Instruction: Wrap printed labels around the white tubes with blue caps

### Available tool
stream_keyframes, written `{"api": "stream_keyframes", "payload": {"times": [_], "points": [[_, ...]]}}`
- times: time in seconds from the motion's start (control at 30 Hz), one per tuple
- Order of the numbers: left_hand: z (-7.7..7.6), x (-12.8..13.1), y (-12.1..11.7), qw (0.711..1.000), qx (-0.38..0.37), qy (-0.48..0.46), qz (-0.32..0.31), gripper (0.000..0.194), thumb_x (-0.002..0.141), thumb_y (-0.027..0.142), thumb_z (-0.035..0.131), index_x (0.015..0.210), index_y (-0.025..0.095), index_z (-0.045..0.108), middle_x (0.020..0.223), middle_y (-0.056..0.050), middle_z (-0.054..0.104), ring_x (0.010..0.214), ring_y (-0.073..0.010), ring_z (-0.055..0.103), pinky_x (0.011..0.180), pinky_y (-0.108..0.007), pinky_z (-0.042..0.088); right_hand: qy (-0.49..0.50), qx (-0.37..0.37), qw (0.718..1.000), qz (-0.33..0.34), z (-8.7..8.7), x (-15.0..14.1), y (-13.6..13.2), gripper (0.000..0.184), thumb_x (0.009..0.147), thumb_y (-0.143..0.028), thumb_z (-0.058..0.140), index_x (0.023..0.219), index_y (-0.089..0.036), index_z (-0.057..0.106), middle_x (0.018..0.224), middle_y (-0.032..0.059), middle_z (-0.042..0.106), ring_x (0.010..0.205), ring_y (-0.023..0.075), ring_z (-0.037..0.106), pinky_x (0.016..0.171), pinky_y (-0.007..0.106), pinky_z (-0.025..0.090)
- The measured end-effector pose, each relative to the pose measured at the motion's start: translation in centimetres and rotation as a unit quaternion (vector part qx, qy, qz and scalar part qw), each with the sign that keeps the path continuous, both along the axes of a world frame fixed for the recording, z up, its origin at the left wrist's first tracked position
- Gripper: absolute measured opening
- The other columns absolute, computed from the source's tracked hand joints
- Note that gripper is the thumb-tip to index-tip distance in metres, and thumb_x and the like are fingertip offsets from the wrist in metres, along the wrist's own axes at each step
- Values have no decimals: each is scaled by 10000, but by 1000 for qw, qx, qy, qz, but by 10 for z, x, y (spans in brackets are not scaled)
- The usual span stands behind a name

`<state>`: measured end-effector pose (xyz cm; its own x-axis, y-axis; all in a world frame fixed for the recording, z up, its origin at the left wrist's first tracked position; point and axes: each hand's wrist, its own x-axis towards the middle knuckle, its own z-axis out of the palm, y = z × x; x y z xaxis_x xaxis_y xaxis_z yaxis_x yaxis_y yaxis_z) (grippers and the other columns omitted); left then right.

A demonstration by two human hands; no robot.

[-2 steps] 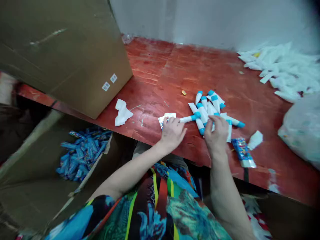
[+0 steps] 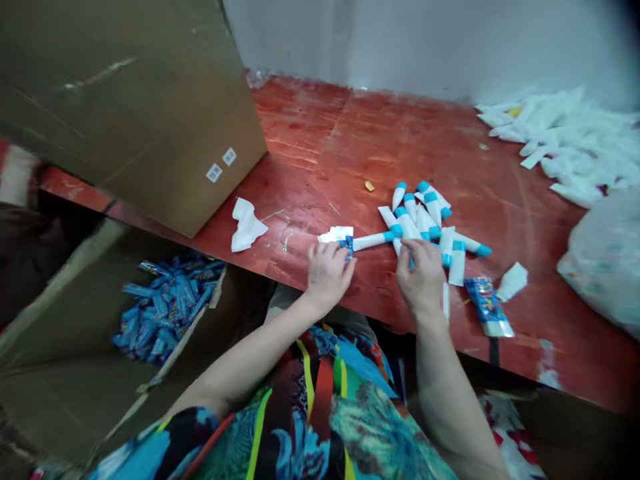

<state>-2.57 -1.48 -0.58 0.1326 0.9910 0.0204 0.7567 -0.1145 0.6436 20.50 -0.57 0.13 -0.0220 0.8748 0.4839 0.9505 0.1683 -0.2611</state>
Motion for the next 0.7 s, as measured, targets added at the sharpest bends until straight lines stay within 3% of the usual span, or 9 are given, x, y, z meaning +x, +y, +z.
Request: {"api": "stream_keyframes", "payload": {"times": [0.07,0.13,0.23,0.3,0.47,0.6,0.7], "points": [[-3,-21,-8,996,-63,16,67,231,1130,384,730,1164,179,831,1252,-173,845,1235,-340,758,1075,-456,534,-5,-71,997,-8,-3,-20,-2,370,1149,-311,488,1221,-192,832,1172,186,851,1131,346,790,1053,502,616],[-1,-34,-7,983,-143,31,107,325,1147,464,701,1156,169,836,1223,-183,854,1179,-344,787,988,-420,543,-26,-165,984,-57,-2,-41,5,417,1165,-306,477,1368,-167,814,1237,201,852,1138,357,801,1005,482,616],[6,-40,7,967,-231,36,102,487,1149,609,648,1091,179,871,1194,-204,875,1139,-370,814,890,-398,530,-87,-305,938,-138,7,-69,22,496,1215,-378,480,1607,-174,707,1328,207,842,1112,365,814,899,433,591],[9,-39,18,963,-256,20,86,504,1120,648,676,1051,196,889,1149,-201,889,1144,-383,817,860,-391,516,-120,-353,914,-160,14,-83,31,505,1239,-432,459,1609,-190,704,1363,214,821,1116,358,812,862,397,564],[0,-41,31,955,-269,-70,107,301,1030,480,842,875,222,844,984,-124,881,1006,-315,799,789,-350,467,-102,-378,904,-172,23,-88,32,454,1217,-467,499,1478,-197,755,1386,225,766,1147,365,784,858,406,561],[-19,-48,32,937,-265,-187,132,303,919,313,929,716,219,724,756,-32,763,788,-224,692,720,-311,421,-49,-377,913,-149,19,-74,24,526,1150,-381,554,1642,-216,640,1451,225,753,1206,395,782,954,493,613],[-30,-51,33,922,-266,-254,124,338,931,253,873,667,214,666,660,9,656,703,-189,608,679,-300,389,32,-313,938,-144,7,-56,14,688,1078,-377,619,1740,-226,511,1296,193,811,1109,404,806,957,533,632]]}}
